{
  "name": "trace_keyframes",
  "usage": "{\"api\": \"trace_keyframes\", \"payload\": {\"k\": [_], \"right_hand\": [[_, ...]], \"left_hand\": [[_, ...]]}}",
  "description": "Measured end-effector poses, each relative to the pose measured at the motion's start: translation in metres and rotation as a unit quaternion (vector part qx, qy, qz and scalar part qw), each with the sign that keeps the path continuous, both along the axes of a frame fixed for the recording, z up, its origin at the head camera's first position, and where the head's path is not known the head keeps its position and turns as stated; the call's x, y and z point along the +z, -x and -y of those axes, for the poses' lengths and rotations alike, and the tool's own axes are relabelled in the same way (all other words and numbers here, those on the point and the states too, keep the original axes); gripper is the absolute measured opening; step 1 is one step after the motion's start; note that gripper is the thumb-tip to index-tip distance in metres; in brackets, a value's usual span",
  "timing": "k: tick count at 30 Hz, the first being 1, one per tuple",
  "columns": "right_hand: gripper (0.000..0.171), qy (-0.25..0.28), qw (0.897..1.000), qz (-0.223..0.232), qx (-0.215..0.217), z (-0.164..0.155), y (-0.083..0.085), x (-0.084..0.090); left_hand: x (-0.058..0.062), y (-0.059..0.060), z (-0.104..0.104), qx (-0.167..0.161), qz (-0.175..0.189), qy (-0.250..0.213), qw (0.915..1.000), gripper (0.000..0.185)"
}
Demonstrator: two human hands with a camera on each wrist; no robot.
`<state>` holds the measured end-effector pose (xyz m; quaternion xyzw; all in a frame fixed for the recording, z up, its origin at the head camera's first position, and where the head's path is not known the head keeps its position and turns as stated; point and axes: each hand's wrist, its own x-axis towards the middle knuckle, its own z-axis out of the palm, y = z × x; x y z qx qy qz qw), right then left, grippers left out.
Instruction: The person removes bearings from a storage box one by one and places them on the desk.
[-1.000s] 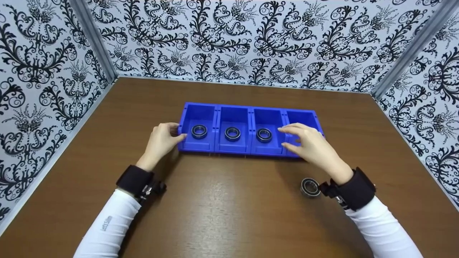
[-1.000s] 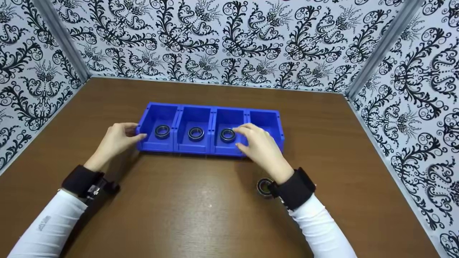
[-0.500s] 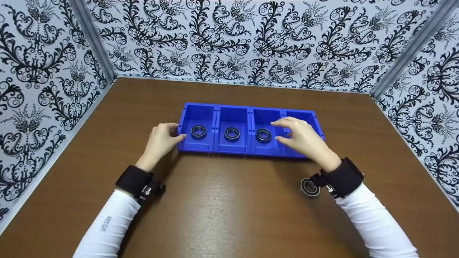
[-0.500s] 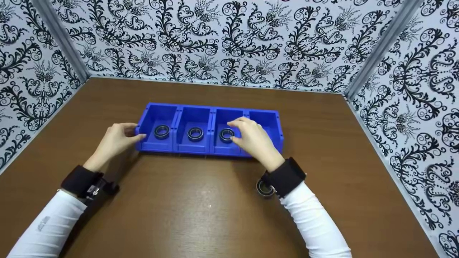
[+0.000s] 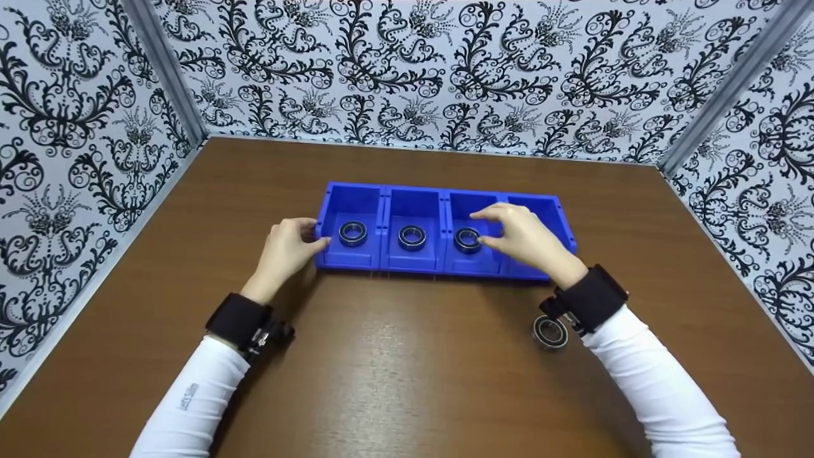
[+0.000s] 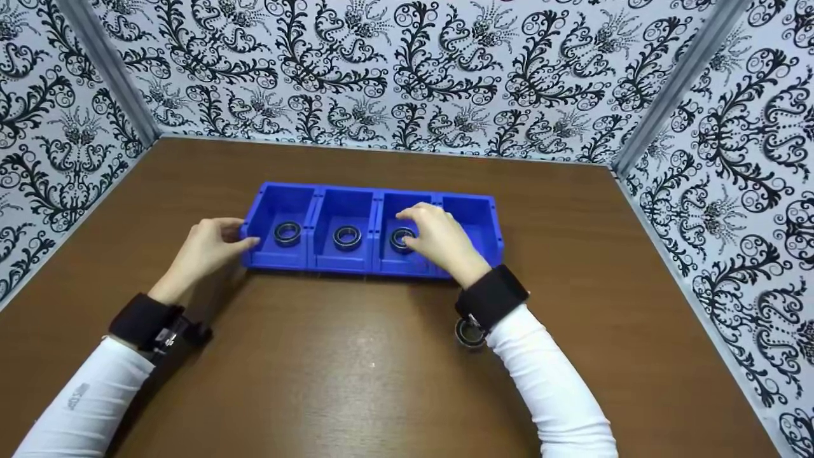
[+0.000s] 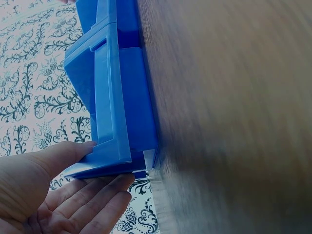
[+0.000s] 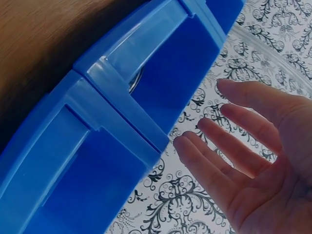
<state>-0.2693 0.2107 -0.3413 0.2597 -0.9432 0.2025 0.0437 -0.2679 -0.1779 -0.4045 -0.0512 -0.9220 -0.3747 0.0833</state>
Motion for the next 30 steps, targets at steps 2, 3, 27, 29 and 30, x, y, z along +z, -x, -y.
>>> {"api": "trace_keyframes", "payload": {"k": [2, 3, 27, 29, 30], "right_hand": [[0.044, -0.005, 1.000, 0.007, -0.001, 0.002, 0.003, 0.000], [0.045, -0.009, 1.000, 0.010, -0.001, 0.003, 0.004, -0.001], [0.048, -0.066, 0.996, 0.066, -0.001, 0.018, 0.028, -0.010], [0.048, -0.068, 0.995, 0.068, -0.001, 0.020, 0.029, -0.011], [0.048, -0.070, 0.995, 0.070, -0.002, 0.020, 0.030, -0.012]], "left_hand": [[0.000, 0.000, 0.000, 0.000, 0.002, 0.000, 1.0000, 0.045], [0.000, 0.000, 0.000, -0.001, 0.003, 0.000, 1.0000, 0.045], [0.000, 0.000, 0.000, -0.001, 0.001, 0.003, 1.0000, 0.046], [0.000, 0.000, 0.001, -0.001, 0.003, 0.002, 1.0000, 0.046], [0.000, 0.000, 0.001, 0.000, 0.004, 0.002, 1.0000, 0.046]]}}
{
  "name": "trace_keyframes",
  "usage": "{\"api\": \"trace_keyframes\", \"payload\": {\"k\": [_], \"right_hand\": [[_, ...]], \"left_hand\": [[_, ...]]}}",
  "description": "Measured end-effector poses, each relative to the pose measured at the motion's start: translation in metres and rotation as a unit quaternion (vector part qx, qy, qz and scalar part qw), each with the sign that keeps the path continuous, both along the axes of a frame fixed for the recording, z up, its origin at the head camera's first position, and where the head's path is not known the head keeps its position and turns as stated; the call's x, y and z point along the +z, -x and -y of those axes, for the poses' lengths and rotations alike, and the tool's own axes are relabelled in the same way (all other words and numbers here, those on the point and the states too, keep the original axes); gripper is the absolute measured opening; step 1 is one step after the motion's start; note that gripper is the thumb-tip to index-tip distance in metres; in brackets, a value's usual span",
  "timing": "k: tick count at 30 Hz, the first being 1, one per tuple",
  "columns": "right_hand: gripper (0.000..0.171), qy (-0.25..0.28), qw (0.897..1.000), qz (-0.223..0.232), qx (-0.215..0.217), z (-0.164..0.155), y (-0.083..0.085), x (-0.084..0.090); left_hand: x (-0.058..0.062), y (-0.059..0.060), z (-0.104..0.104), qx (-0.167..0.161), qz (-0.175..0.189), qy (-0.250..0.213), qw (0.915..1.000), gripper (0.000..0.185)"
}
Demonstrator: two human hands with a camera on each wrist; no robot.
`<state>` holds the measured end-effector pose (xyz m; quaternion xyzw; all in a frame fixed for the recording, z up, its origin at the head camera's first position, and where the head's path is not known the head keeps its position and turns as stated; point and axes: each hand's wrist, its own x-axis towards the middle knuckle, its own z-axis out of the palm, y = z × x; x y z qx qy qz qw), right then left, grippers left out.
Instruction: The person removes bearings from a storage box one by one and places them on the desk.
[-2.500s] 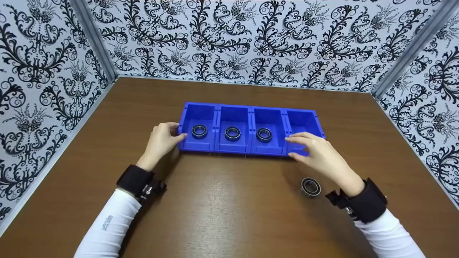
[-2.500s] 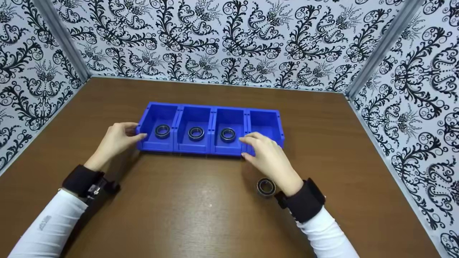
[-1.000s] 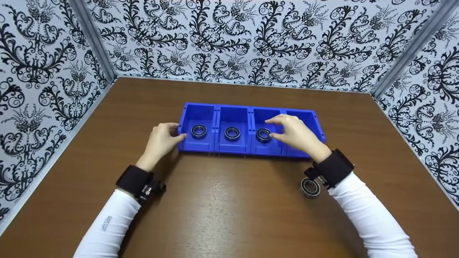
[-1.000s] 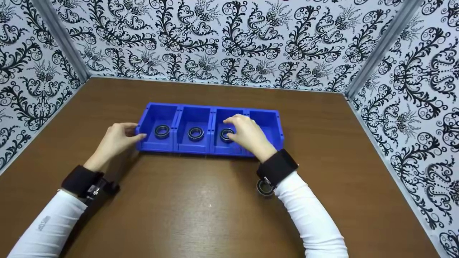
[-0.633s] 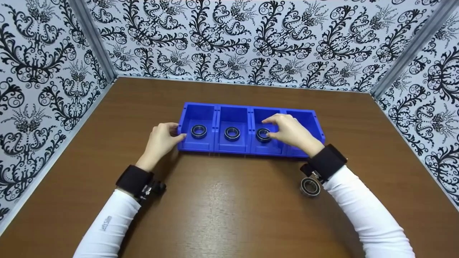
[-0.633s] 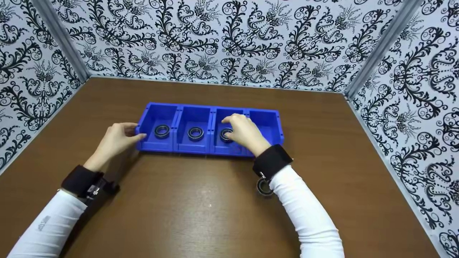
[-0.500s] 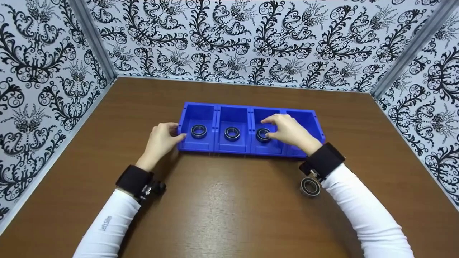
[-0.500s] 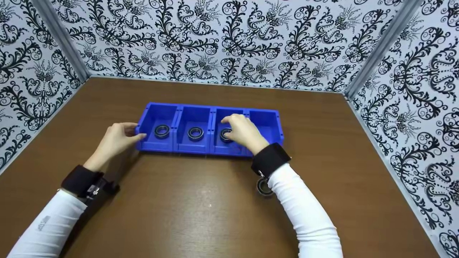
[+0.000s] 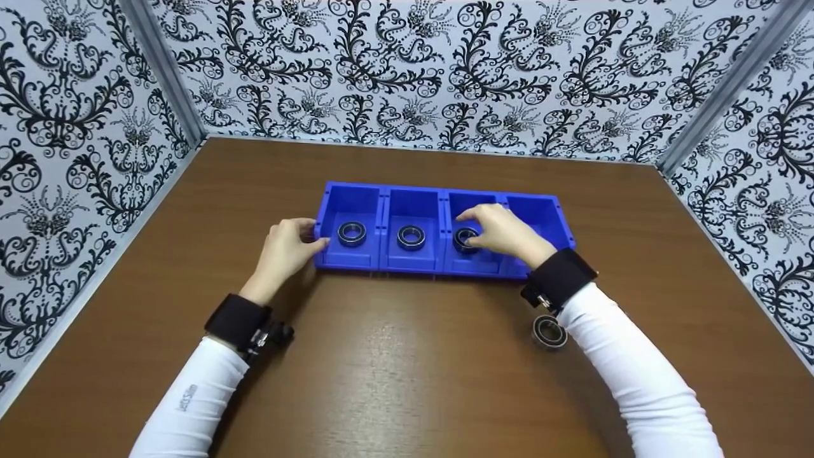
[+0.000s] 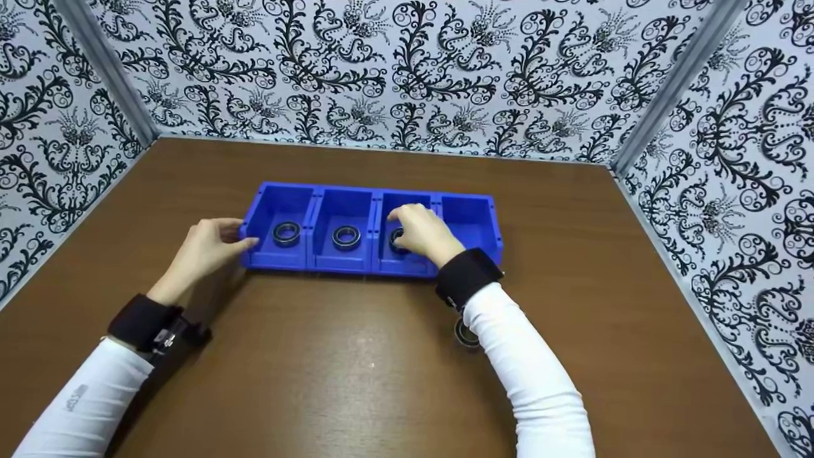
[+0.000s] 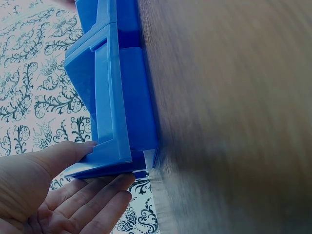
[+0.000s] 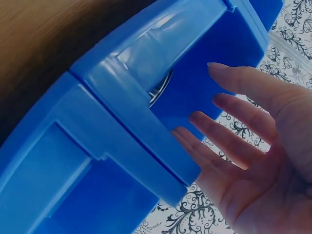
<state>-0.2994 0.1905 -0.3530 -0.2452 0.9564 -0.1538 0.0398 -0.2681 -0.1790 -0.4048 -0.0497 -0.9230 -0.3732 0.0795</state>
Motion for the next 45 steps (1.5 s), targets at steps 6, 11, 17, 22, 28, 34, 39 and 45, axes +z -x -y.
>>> {"api": "trace_keyframes", "payload": {"k": [6, 11, 17, 22, 28, 34, 39, 45], "right_hand": [[0.048, -0.018, 1.000, 0.001, -0.002, 0.004, 0.005, -0.005], [0.049, -0.034, 0.999, 0.004, -0.010, 0.008, 0.008, -0.008], [0.049, -0.044, 0.999, 0.008, -0.017, 0.011, 0.011, -0.013], [0.046, -0.059, 0.998, 0.002, -0.013, 0.014, 0.014, -0.017], [0.029, -0.067, 0.997, 0.005, -0.023, 0.016, 0.017, -0.021], [0.015, -0.070, 0.997, 0.006, -0.029, 0.019, 0.018, -0.022], [0.012, -0.070, 0.997, 0.016, -0.036, 0.020, 0.020, -0.024], [0.015, -0.073, 0.997, 0.019, -0.034, 0.021, 0.021, -0.024]], "left_hand": [[0.000, 0.000, 0.000, 0.003, 0.000, 0.002, 1.0000, 0.046], [0.001, 0.000, -0.001, 0.003, -0.002, 0.003, 1.0000, 0.046], [0.001, 0.000, -0.001, 0.003, -0.004, 0.002, 1.0000, 0.046], [0.001, 0.000, -0.001, 0.002, -0.004, 0.000, 1.0000, 0.046], [0.000, 0.000, 0.000, 0.001, -0.002, -0.004, 1.0000, 0.046], [-0.001, 0.000, 0.000, -0.003, 0.001, -0.003, 1.0000, 0.045], [-0.001, 0.000, 0.000, -0.004, -0.002, -0.001, 1.0000, 0.045], [-0.001, 0.000, 0.000, -0.003, -0.001, -0.003, 1.0000, 0.046]]}}
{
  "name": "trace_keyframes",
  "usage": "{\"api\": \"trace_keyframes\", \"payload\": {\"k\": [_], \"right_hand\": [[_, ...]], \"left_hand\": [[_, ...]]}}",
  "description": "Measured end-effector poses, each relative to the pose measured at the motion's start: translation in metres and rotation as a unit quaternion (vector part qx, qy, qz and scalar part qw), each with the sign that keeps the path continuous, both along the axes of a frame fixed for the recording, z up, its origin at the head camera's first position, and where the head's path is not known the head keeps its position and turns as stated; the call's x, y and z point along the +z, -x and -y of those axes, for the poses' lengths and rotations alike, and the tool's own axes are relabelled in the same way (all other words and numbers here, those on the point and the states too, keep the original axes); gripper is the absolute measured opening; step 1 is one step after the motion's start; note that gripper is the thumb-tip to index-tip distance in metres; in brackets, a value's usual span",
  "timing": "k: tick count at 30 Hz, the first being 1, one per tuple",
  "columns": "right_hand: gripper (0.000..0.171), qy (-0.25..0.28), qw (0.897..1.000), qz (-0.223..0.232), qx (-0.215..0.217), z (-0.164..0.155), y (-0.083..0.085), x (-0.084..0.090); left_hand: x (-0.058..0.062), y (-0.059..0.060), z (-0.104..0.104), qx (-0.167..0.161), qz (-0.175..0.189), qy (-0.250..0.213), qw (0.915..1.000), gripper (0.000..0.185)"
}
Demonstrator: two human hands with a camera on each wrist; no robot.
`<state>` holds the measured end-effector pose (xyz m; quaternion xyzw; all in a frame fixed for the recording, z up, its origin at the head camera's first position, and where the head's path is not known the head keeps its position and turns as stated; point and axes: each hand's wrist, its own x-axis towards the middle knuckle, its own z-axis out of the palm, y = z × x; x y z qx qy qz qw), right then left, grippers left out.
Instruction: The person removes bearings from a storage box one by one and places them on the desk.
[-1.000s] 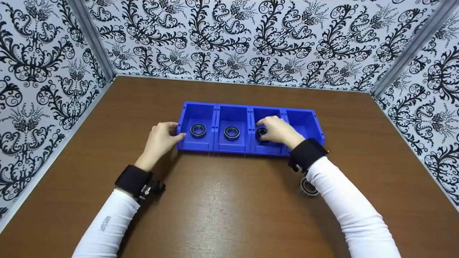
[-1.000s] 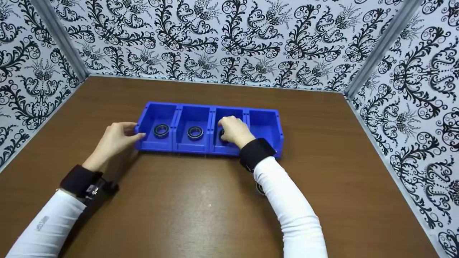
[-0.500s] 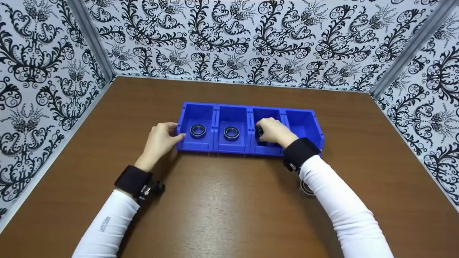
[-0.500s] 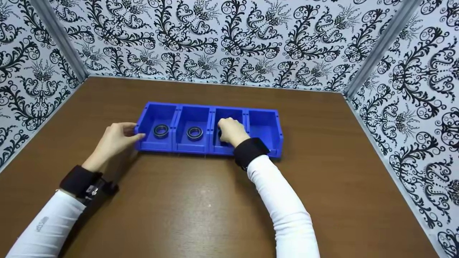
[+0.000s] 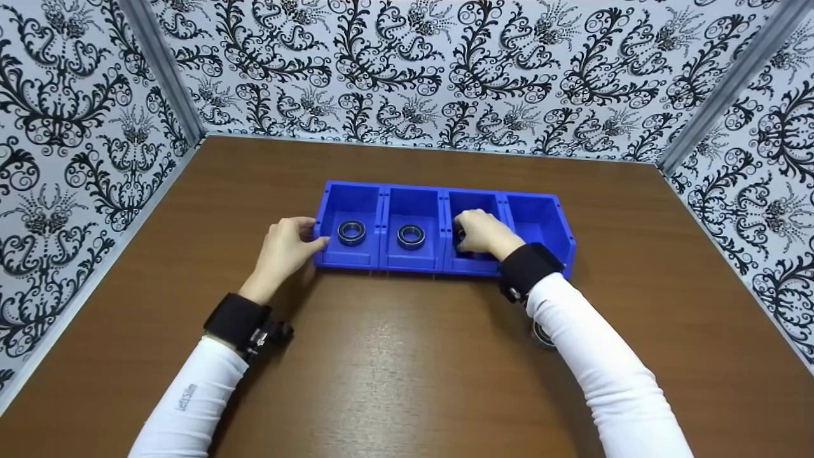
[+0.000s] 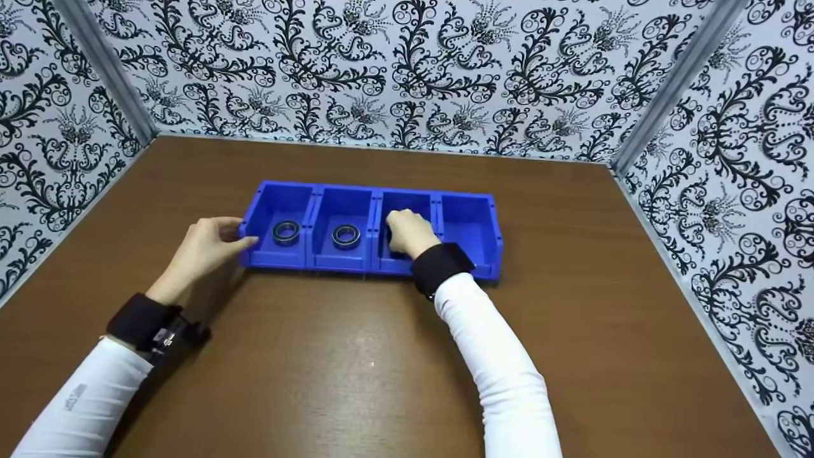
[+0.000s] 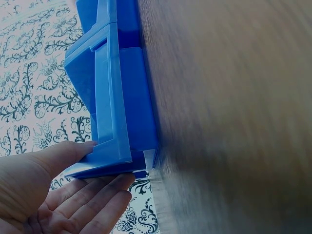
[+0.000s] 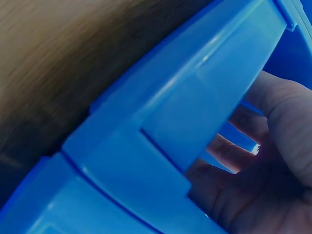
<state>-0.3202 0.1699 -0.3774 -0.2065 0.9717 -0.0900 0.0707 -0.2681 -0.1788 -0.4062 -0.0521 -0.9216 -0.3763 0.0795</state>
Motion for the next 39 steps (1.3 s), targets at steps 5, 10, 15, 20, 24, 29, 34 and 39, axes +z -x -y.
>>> {"api": "trace_keyframes", "payload": {"k": [5, 10, 15, 20, 24, 29, 34, 39], "right_hand": [[0.019, -0.001, 1.000, 0.001, -0.001, 0.0003, 0.0006, -0.0013], [0.023, -0.002, 1.000, 0.002, -0.012, 0.0011, 0.0004, -0.0030], [0.024, -0.005, 1.000, 0.000, -0.018, 0.0018, -0.0011, -0.0034], [0.025, -0.005, 1.000, -0.002, -0.019, 0.0013, -0.0019, -0.0033], [0.026, -0.005, 1.000, -0.007, -0.016, 0.0003, -0.0006, -0.0043], [0.029, -0.007, 1.000, -0.008, -0.010, -0.0005, 0.0014, -0.0051], [0.033, -0.006, 1.000, -0.005, -0.007, -0.0010, 0.0017, -0.0046], [0.032, -0.005, 1.000, -0.008, -0.003, -0.0009, 0.0007, -0.0043]], "left_hand": [[-0.0004, 0.0003, 0.0005, 0.000, 0.000, 0.001, 1.0000, 0.046], [-0.0003, 0.0006, 0.0006, 0.001, 0.000, -0.002, 1.0000, 0.046], [0.0001, -0.0002, 0.0002, 0.000, 0.001, -0.002, 1.0000, 0.046], [0.0005, -0.0020, 0.0003, -0.002, 0.004, -0.007, 1.0000, 0.046], [0.0009, -0.0018, 0.0006, 0.000, 0.003, -0.005, 1.0000, 0.047], [0.0008, -0.0007, 0.0003, 0.002, 0.002, -0.003, 1.0000, 0.047], [0.0006, 0.0002, 0.0002, 0.004, -0.005, 0.002, 1.0000, 0.047], [0.0009, 0.0003, 0.0009, 0.004, -0.006, 0.003, 1.0000, 0.047]]}}
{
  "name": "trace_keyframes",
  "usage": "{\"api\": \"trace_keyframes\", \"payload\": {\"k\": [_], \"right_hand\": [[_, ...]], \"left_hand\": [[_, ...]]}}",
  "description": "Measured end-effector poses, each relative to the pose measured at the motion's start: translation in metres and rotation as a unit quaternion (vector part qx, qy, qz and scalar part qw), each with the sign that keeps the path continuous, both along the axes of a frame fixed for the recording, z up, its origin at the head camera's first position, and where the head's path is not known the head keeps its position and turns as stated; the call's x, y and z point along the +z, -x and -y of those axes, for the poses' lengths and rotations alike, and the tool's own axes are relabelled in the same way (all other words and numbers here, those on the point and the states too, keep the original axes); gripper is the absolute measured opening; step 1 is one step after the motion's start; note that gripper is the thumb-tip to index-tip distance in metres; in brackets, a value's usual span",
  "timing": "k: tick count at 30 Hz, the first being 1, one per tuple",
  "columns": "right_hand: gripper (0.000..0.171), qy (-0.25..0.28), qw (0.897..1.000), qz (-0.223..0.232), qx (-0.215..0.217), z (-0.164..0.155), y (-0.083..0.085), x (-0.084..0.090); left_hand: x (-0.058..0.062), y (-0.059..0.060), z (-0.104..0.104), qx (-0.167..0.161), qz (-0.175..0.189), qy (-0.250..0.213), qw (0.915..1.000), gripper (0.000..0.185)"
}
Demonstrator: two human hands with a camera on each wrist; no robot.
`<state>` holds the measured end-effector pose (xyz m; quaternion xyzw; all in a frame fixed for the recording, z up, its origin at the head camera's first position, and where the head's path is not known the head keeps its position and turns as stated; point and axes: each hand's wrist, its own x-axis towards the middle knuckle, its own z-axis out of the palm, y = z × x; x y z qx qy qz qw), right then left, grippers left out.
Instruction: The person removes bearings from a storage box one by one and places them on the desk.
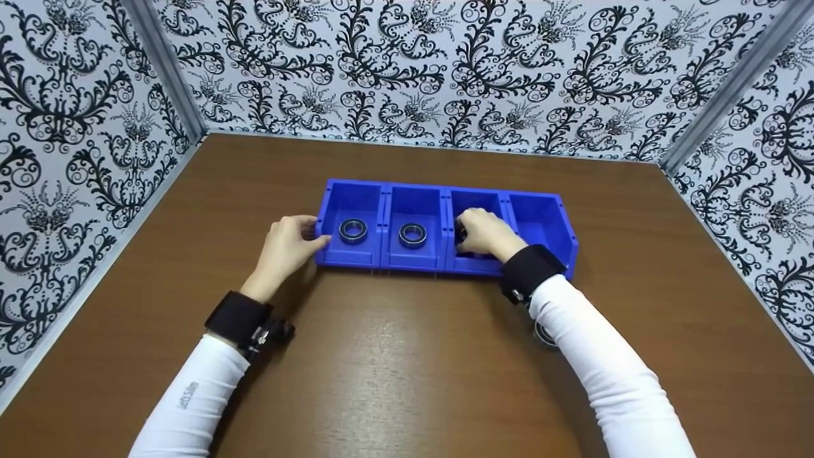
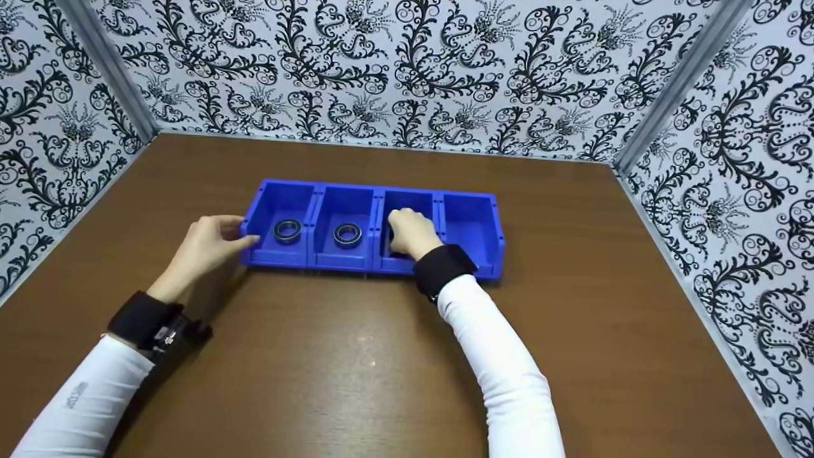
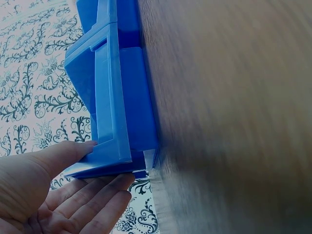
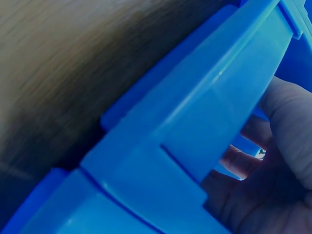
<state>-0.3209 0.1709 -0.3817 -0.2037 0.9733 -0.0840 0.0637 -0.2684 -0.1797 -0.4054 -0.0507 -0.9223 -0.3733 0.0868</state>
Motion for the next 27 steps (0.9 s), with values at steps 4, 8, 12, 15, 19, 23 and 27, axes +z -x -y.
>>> {"api": "trace_keyframes", "payload": {"k": [4, 8, 12, 15, 19, 23, 27], "right_hand": [[0.031, 0.004, 1.000, -0.002, 0.003, 0.000, -0.001, 0.001], [0.029, 0.004, 1.000, -0.005, 0.005, -0.001, -0.003, 0.004], [0.029, 0.000, 1.000, -0.010, 0.010, 0.000, -0.003, 0.005], [0.032, -0.001, 1.000, -0.012, 0.014, -0.001, -0.003, 0.005], [0.033, 0.001, 1.000, -0.010, 0.014, -0.002, -0.004, 0.008], [0.036, 0.006, 1.000, -0.003, 0.011, -0.003, -0.005, 0.012], [0.040, 0.010, 1.000, 0.000, 0.010, -0.003, -0.006, 0.015]], "left_hand": [[0.001, 0.000, 0.000, -0.001, 0.000, -0.001, 1.0000, 0.047], [0.001, -0.001, 0.000, -0.006, 0.003, -0.005, 1.0000, 0.045], [0.001, -0.002, 0.000, -0.009, 0.008, -0.007, 0.9999, 0.045], [0.000, -0.001, 0.000, -0.008, 0.006, -0.006, 0.9999, 0.045], [0.000, 0.000, 0.000, -0.007, 0.003, -0.005, 1.0000, 0.045], [0.000, 0.000, -0.001, -0.008, 0.004, -0.008, 0.9999, 0.045], [0.000, -0.001, -0.001, -0.007, 0.007, -0.005, 0.9999, 0.045]]}}
